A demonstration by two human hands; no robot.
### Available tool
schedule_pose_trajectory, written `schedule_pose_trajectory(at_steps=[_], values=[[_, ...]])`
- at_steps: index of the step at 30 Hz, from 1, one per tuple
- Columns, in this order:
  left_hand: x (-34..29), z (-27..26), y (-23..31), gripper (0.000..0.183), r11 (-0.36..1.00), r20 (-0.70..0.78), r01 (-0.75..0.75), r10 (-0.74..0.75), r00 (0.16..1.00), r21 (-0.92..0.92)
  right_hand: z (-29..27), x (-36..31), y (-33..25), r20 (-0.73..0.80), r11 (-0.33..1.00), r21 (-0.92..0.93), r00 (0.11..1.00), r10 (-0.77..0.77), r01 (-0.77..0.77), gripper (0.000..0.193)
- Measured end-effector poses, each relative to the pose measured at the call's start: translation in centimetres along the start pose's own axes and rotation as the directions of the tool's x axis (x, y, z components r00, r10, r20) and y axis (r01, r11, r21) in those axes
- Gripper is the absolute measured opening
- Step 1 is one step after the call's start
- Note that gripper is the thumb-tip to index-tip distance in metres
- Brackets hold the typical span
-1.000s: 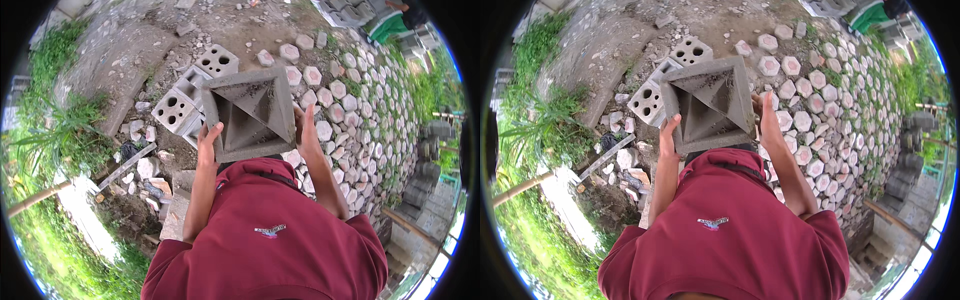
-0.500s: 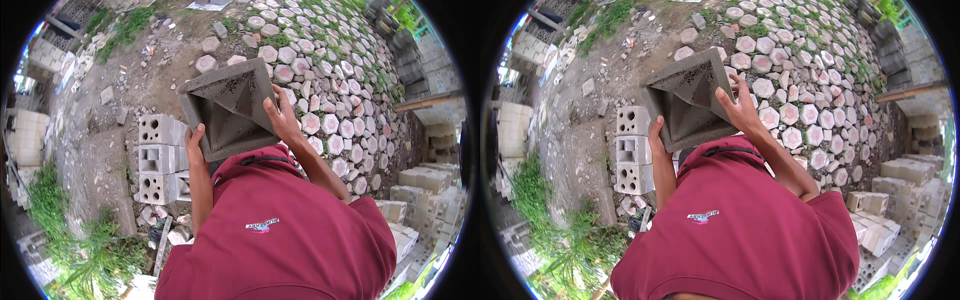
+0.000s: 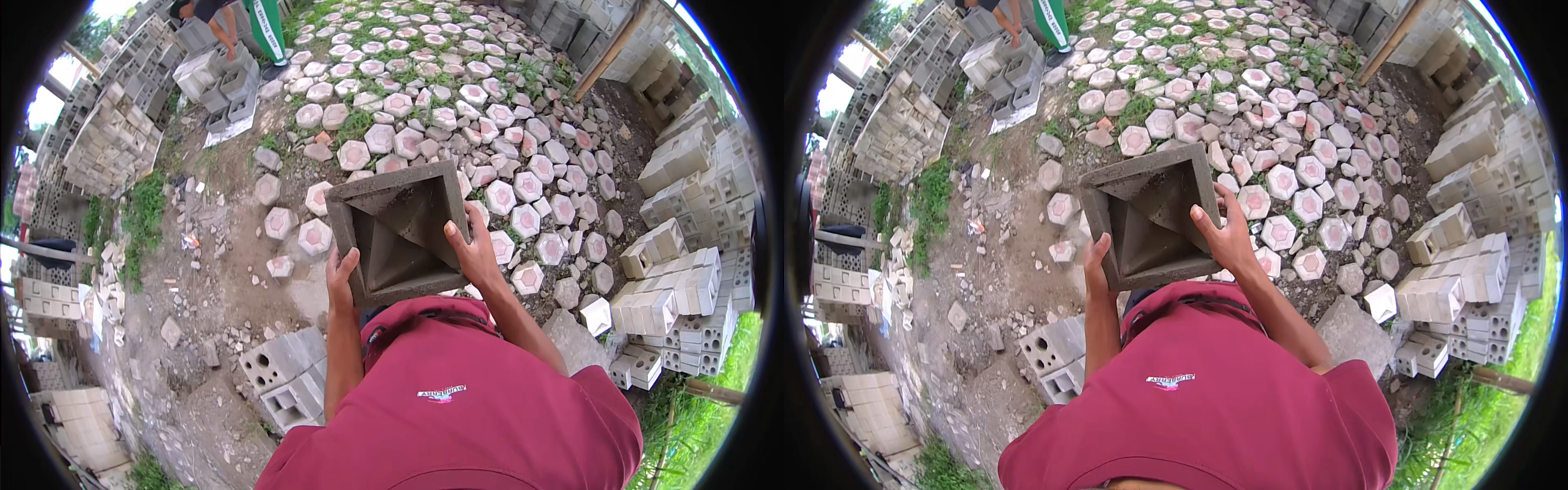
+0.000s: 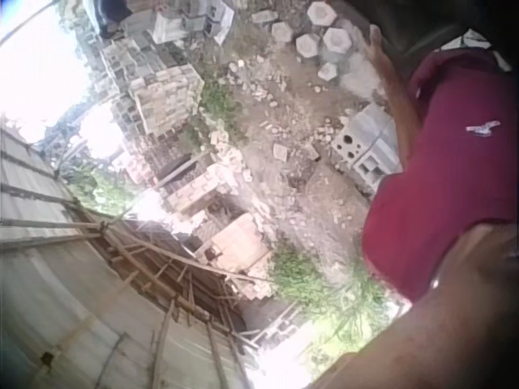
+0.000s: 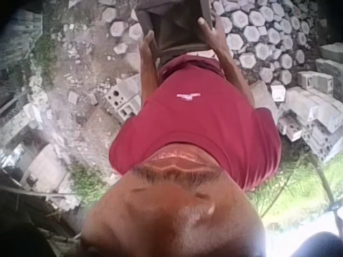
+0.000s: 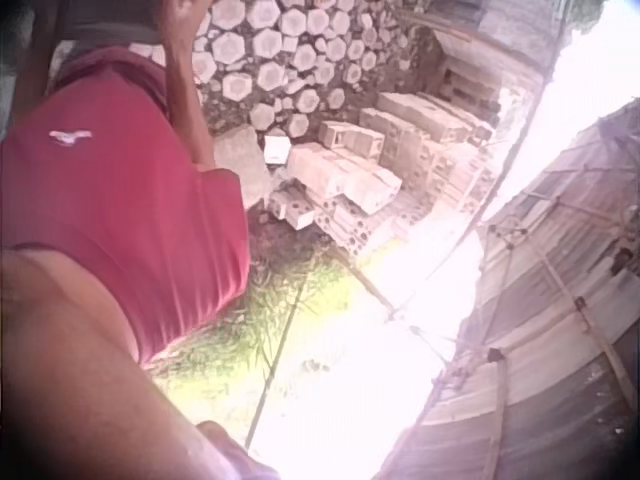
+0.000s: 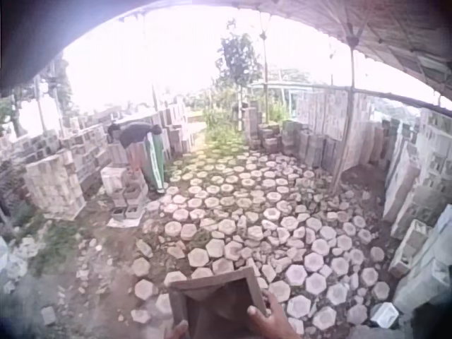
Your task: The person picks up concrete blocks and stacks them on top of other concrete blocks in an outdoor area.
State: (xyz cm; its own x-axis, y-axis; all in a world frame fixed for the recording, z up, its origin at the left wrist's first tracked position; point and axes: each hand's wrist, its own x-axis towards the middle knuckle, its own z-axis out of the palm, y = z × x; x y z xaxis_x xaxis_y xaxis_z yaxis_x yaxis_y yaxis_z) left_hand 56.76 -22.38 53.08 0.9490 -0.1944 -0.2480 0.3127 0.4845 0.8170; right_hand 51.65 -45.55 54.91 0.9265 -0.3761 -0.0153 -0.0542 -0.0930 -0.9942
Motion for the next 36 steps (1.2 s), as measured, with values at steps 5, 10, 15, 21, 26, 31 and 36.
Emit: schedule_pose_trajectory(at_steps=[5,10,15,21,26,31,36], values=[[10.4,4.7,2.2,0.046,0.999,0.233,0.043,-0.041,0.972,-0.006,-1.2,7.8,-1.3,-0.16,0.999,-0.009,0.986,-0.054,0.053,0.075],[21.1,7.7,4.0,0.045,0.994,0.281,0.074,-0.093,0.955,0.077,-1.1,15.8,-3.2,-0.251,0.999,0.012,0.967,-0.048,0.053,0.073],[28.8,11.1,5.6,0.045,0.987,0.354,0.136,-0.156,0.922,0.081,-1.7,23.2,-1.5,-0.321,0.941,0.336,0.944,0.079,0.035,0.084],[37.1,17.2,4.8,0.048,0.958,0.413,0.239,-0.284,0.866,0.157,-4.9,29.5,-3.7,-0.439,0.958,0.286,0.891,0.114,0.018,0.075],[44.9,23.6,1.1,0.053,0.923,0.406,0.378,-0.374,0.833,0.075,-9.9,36.3,-0.5,-0.543,0.971,0.208,0.84,0.016,0.116,0.067],[52.5,32.1,-3.7,0.052,0.921,0.429,0.386,-0.372,0.823,0.058,-17.6,45.4,0.8,-0.575,0.99,0.113,0.818,0.0,0.08,0.068],[59.1,41.4,-6.0,0.06,0.908,0.32,0.412,-0.412,0.853,0.071,-25.4,54.4,0.8,-0.539,0.992,0.11,0.835,0.111,-0.061,0.075]])
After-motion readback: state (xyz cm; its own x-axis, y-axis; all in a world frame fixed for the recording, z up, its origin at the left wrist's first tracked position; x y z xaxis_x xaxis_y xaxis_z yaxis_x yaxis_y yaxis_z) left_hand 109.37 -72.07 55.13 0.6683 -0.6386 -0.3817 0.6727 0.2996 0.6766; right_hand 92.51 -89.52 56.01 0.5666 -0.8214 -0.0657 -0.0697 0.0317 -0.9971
